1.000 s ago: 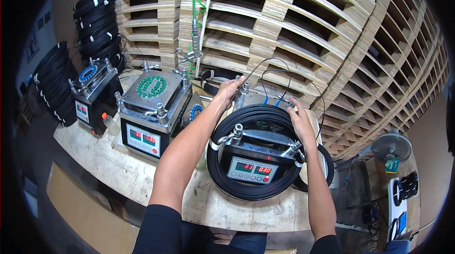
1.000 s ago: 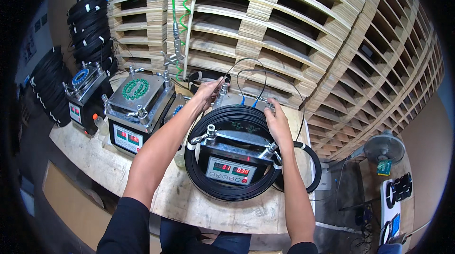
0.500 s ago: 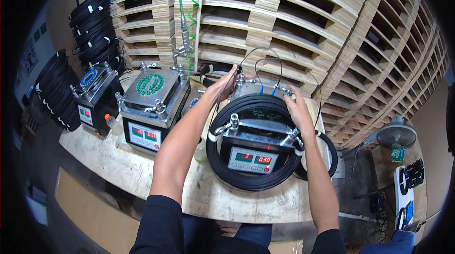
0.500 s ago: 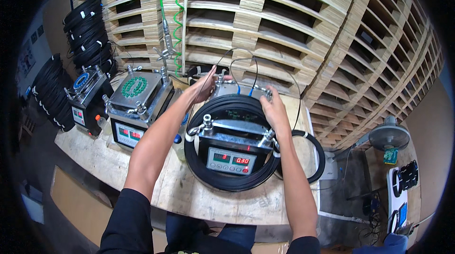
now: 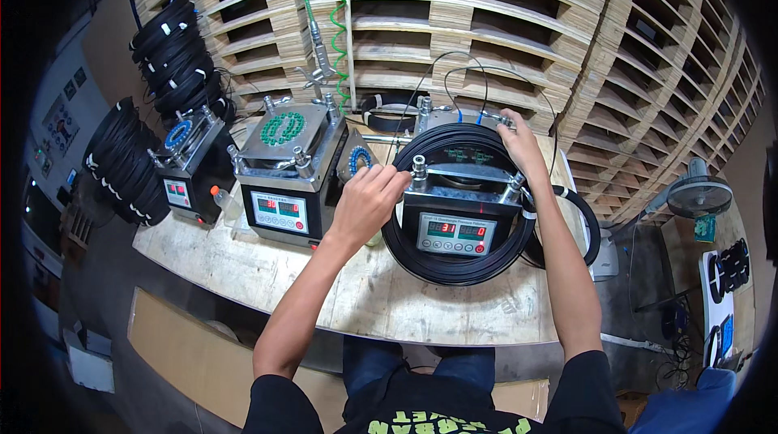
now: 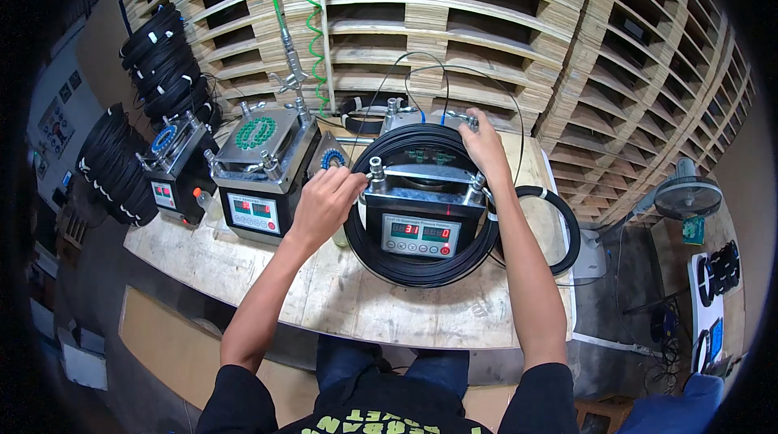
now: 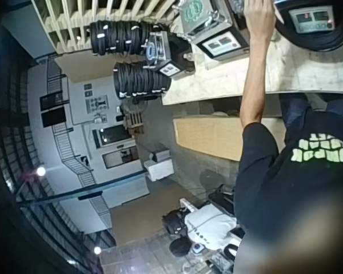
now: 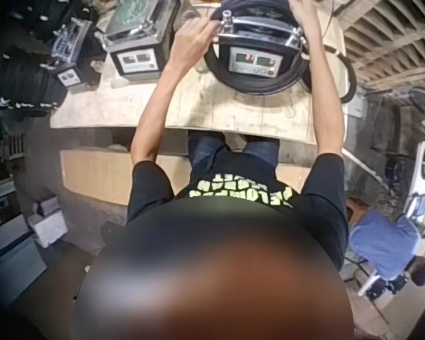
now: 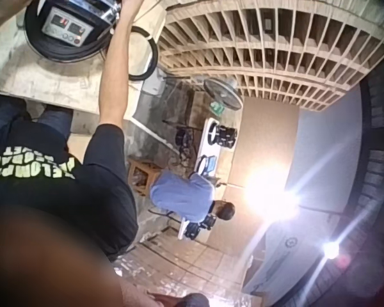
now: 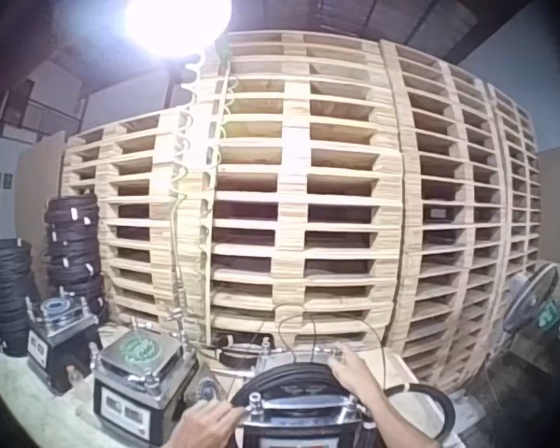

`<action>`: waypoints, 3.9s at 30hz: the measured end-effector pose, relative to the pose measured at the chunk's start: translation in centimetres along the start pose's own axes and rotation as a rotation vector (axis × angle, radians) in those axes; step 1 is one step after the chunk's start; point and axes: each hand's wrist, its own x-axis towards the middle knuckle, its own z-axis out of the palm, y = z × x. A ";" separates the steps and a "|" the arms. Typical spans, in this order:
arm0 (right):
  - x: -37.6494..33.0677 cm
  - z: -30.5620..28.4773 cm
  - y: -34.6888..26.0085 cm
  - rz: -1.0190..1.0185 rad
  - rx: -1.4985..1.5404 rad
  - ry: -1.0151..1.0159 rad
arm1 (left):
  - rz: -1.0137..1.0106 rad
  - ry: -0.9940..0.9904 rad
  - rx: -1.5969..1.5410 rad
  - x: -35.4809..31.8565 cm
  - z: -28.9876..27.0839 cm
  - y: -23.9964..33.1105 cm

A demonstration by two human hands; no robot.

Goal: Winding cables and processing them using industrial polishing machines.

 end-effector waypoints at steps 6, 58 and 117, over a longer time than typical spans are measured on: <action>-0.4 0.2 -0.1 0.016 0.028 0.007 | -0.313 -0.140 -0.116 0.0 0.3 0.9; -13.9 0.6 -5.4 -0.144 -0.034 0.277 | -0.429 0.149 -0.500 0.6 5.1 2.2; -7.7 -12.5 -1.3 -0.313 -0.376 0.205 | -0.444 -0.280 -0.512 4.6 -5.0 -5.8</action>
